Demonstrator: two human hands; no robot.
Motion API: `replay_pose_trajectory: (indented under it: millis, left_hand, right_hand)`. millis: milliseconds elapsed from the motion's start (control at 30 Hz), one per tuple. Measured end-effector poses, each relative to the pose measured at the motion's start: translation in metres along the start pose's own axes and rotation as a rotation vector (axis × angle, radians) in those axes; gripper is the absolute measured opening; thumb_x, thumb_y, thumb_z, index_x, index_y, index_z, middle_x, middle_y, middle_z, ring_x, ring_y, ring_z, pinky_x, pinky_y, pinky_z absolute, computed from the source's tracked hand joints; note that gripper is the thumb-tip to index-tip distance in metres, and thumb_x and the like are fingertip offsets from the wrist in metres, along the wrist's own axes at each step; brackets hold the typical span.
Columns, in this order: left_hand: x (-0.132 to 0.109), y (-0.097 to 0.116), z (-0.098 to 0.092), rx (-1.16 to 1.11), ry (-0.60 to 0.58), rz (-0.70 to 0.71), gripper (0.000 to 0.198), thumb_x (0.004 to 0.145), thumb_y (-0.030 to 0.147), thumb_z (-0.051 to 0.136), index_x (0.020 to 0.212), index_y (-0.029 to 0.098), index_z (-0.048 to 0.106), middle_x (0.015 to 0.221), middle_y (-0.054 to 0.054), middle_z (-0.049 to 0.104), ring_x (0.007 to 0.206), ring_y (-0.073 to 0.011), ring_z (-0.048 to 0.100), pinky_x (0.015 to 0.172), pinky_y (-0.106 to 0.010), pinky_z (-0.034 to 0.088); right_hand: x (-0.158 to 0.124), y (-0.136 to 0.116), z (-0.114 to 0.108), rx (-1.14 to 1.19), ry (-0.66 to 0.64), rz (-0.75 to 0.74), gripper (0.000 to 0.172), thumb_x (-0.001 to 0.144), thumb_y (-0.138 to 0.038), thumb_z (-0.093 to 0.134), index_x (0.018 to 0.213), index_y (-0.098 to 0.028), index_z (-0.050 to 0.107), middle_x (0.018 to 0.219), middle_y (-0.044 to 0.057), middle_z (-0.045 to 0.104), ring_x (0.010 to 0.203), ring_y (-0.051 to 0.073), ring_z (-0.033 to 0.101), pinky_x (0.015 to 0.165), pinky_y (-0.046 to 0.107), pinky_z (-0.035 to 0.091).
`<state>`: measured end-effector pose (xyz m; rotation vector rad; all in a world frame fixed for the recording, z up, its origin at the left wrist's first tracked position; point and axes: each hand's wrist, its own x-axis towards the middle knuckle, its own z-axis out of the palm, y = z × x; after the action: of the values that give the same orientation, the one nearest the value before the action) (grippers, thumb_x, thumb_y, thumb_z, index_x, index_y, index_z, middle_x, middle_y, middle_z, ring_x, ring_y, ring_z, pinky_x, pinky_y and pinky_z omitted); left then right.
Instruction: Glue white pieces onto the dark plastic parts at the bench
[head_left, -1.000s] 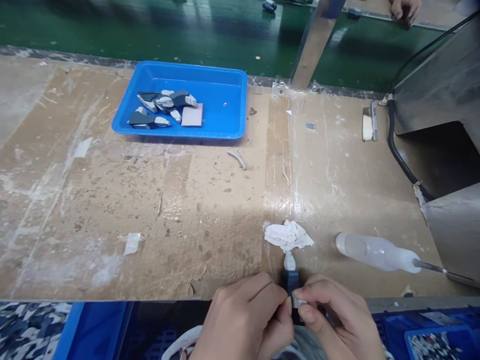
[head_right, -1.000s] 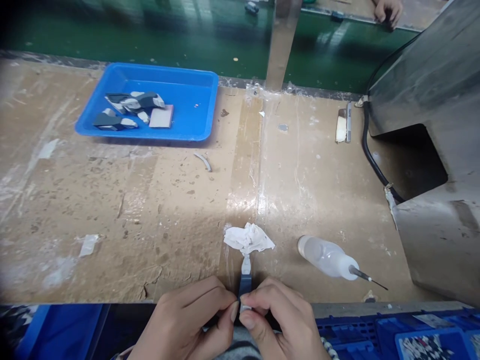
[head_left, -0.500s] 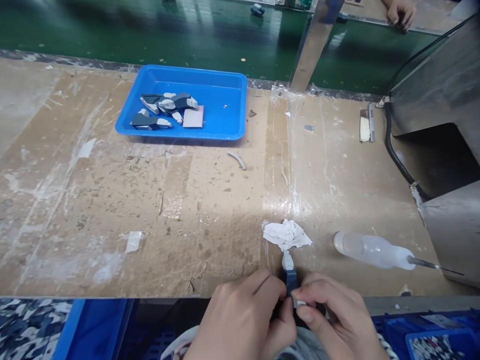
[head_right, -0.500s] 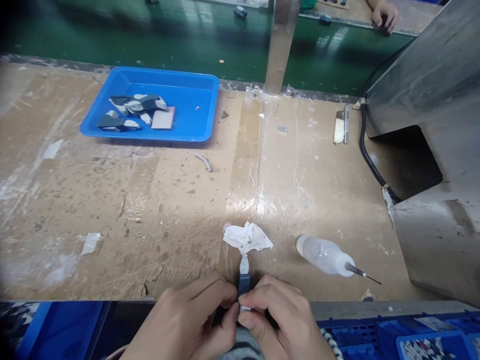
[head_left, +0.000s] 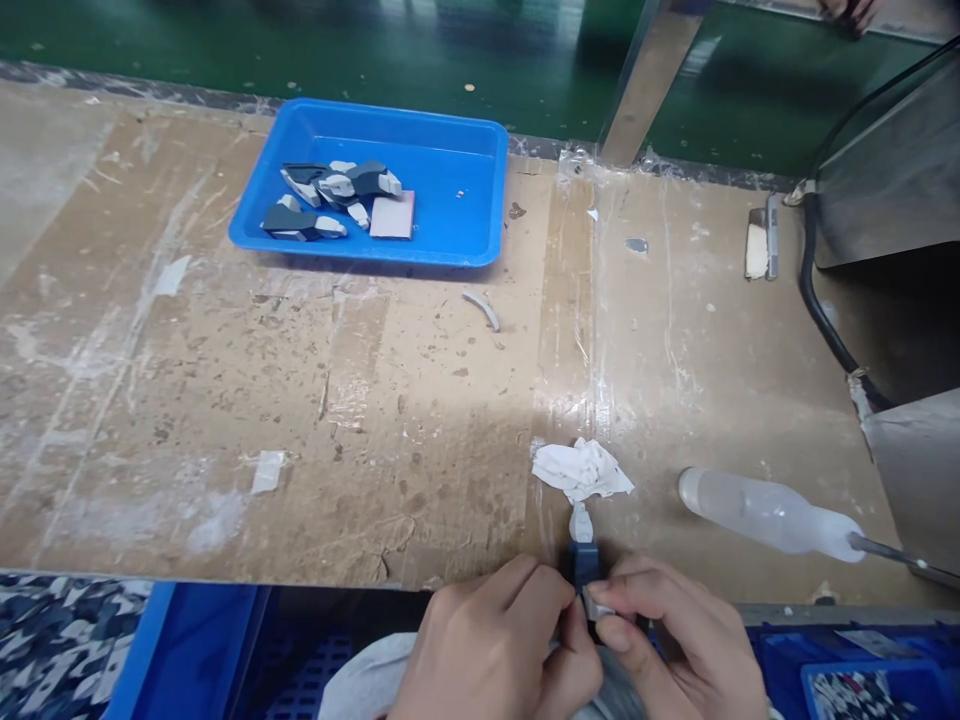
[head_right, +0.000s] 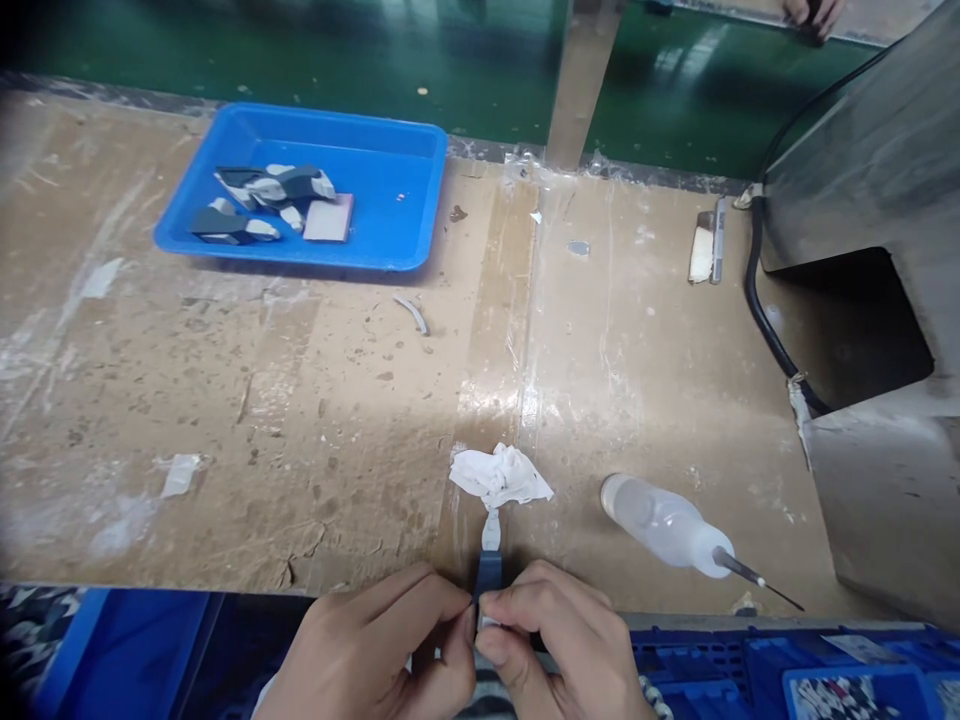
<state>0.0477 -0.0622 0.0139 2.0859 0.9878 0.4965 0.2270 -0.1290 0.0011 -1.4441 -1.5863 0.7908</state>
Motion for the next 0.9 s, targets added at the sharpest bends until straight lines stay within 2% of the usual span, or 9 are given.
replay_pose_trajectory:
  millis: [233,333,567,900]
  left_hand:
    - [0.0,-0.001,0.004,-0.004,0.007,-0.003,0.02,0.087,0.006,0.048,0.078,0.022,0.058,0.065,0.007,0.055,0.049,-0.0075,0.053,0.046,-0.02,0.04]
    - [0.0,0.0,0.004,0.018,0.013,-0.002,0.02,0.087,0.006,0.049,0.078,0.022,0.057,0.066,0.007,0.055,0.05,-0.0081,0.054,0.047,-0.021,0.04]
    - [-0.001,0.001,0.0,0.0,-0.05,-0.023,0.02,0.089,0.006,0.049,0.079,0.021,0.057,0.068,0.006,0.056,0.051,-0.0081,0.055,0.049,-0.021,0.04]
    - [0.003,0.005,-0.003,-0.033,-0.066,-0.055,0.019,0.091,0.007,0.051,0.08,0.021,0.059,0.068,0.007,0.055,0.054,-0.0073,0.054,0.051,-0.019,0.041]
  right_hand:
    - [0.005,-0.002,0.001,-0.045,0.028,-0.017,0.012,0.105,-0.028,0.057,0.098,-0.019,0.062,0.073,0.0,0.069,0.062,0.009,0.067,0.059,0.014,0.054]
    - [0.004,-0.002,0.0,-0.05,0.019,0.009,0.008,0.104,-0.026,0.059,0.1,-0.02,0.062,0.076,0.0,0.069,0.063,0.01,0.068,0.06,0.015,0.055]
    - [-0.002,-0.003,0.002,-0.063,0.053,0.029,0.006,0.103,-0.026,0.059,0.101,-0.021,0.062,0.076,0.0,0.069,0.064,0.01,0.069,0.06,0.015,0.055]
    - [-0.006,-0.004,0.006,-0.049,0.121,0.09,0.005,0.101,-0.025,0.062,0.099,-0.022,0.064,0.077,0.0,0.068,0.064,0.01,0.068,0.061,0.013,0.055]
